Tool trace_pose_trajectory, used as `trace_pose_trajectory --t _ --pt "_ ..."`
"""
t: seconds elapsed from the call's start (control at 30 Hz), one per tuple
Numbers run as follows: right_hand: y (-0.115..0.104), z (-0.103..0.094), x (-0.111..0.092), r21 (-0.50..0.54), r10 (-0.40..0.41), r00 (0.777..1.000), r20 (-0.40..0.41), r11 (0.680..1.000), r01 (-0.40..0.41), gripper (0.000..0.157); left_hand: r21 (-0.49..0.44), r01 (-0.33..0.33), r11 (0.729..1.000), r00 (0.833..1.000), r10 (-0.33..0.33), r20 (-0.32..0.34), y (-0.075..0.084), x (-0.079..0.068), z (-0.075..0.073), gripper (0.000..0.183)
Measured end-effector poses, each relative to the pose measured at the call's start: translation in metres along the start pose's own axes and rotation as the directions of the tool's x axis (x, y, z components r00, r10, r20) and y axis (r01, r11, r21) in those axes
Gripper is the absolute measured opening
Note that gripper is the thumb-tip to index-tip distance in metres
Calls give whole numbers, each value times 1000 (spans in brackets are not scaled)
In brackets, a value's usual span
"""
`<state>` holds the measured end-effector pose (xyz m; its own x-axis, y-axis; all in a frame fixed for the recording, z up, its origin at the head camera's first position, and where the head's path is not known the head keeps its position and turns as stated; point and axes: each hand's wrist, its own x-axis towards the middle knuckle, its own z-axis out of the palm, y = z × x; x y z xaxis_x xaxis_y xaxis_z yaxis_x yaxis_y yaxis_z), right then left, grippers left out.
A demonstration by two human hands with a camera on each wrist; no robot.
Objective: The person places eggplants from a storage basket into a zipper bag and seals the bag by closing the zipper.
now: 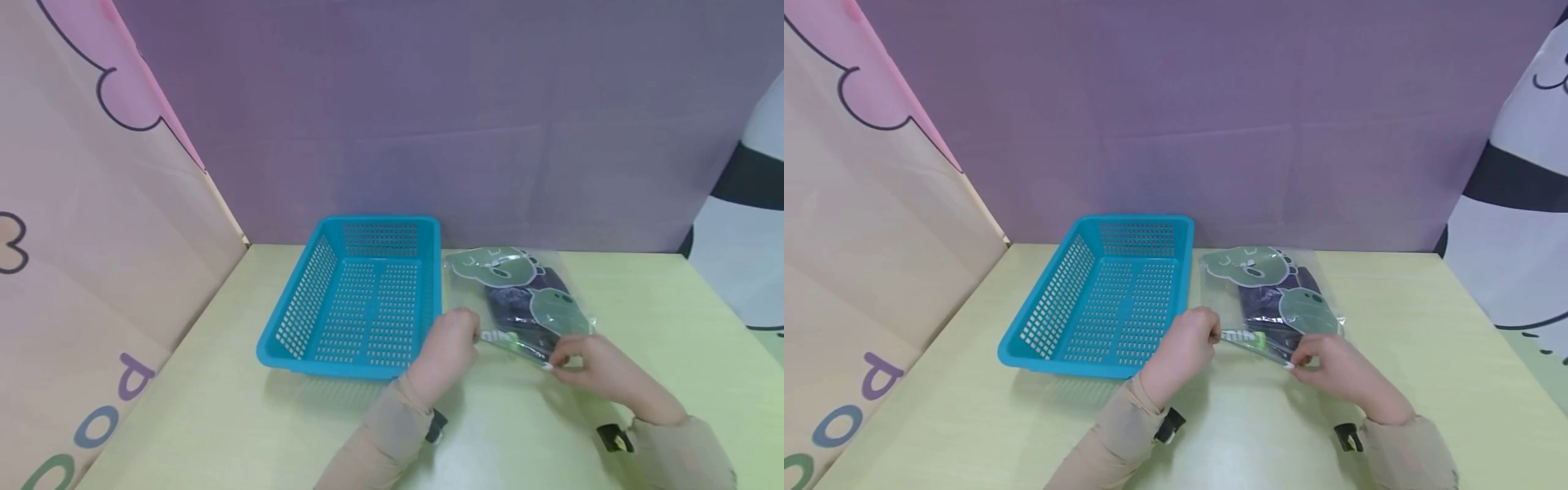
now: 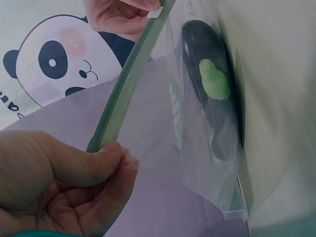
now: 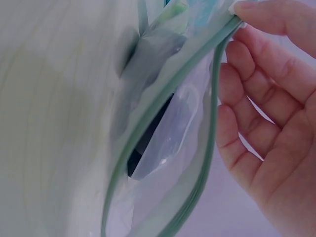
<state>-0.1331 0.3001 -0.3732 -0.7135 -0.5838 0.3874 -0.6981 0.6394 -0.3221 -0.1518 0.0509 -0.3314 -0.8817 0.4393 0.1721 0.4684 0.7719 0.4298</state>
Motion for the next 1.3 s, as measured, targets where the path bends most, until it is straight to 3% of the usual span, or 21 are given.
trace_pose_trajectory --t 0.6,1.3 --pt "2 -4 -4 10 21 1000 18 1000 -22 18 -21 -5 1000 1000 5 2 -1 1 0 24" --pt "13 -7 -10 -13 23 999 34 1000 -22 19 -37 46 998 998 -44 44 2 2 -2 26"
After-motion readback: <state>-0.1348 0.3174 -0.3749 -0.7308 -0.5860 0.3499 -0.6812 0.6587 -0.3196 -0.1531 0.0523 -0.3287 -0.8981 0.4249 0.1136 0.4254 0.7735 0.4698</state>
